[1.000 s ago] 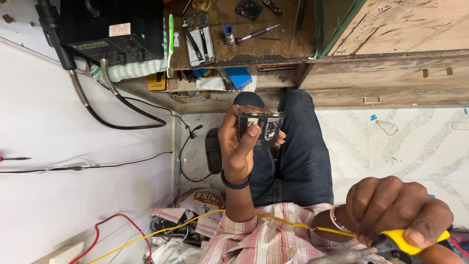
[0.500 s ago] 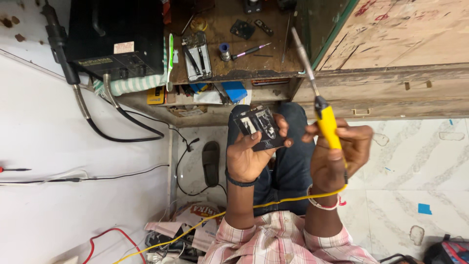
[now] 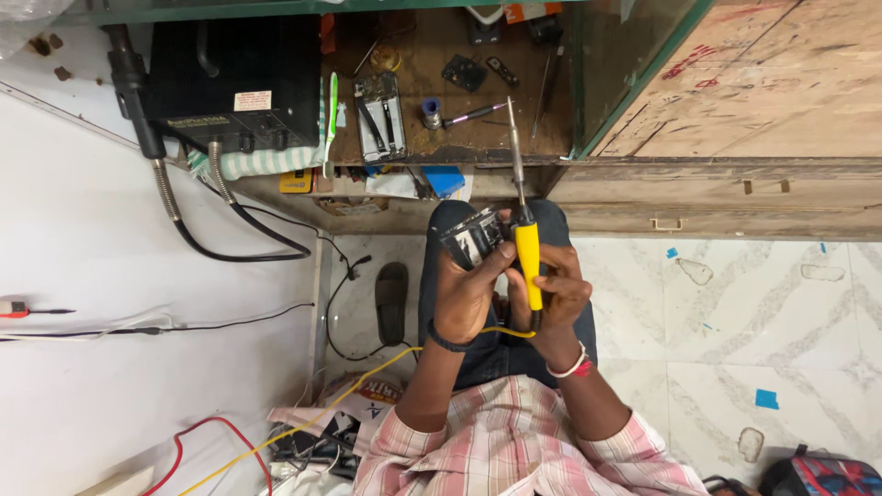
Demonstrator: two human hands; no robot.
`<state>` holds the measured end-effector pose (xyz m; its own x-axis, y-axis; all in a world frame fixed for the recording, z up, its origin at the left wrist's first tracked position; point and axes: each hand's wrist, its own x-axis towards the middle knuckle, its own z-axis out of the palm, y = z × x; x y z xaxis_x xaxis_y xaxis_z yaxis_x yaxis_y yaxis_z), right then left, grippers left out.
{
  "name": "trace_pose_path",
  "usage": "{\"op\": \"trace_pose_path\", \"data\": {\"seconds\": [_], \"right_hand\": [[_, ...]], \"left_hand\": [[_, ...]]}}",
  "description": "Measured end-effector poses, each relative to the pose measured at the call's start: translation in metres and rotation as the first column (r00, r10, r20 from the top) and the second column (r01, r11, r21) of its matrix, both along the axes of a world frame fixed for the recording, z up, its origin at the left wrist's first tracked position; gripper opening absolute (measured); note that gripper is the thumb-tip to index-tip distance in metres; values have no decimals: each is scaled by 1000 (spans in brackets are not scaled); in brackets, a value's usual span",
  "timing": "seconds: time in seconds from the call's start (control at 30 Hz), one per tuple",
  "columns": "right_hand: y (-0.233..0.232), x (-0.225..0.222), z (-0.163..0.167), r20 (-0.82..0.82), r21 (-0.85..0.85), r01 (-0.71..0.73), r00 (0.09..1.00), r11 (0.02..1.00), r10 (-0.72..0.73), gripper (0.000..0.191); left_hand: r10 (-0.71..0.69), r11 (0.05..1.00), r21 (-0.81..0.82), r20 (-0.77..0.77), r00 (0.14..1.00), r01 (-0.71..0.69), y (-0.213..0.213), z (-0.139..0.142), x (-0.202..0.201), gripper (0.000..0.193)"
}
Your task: The person sits on the floor and uses a soldering iron and tweezers to work on a small electronic circuit board. They repeatedly apply heat and manipulate components on the board throughout the clip.
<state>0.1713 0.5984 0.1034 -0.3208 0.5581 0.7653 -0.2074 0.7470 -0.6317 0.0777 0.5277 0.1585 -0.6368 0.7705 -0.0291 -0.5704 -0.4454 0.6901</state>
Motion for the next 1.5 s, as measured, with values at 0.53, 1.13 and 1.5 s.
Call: {"op": "trace_pose_path", "data": {"seconds": [0.53, 1.13, 1.5], "right_hand": [[-5, -41, -6, 156, 119, 25, 987, 993, -44, 34], [177, -118, -14, 589, 182, 193, 763, 964, -265, 37], [259, -184, -71, 696, 142, 243, 664, 960, -272, 43]], "left_hand": [[25, 987, -155, -111, 993, -43, -20, -38, -40, 22], [76, 971, -220, -102, 992, -97, -7, -115, -97, 32], [123, 909, -379, -160, 979, -176, -23, -127, -142, 37]]}}
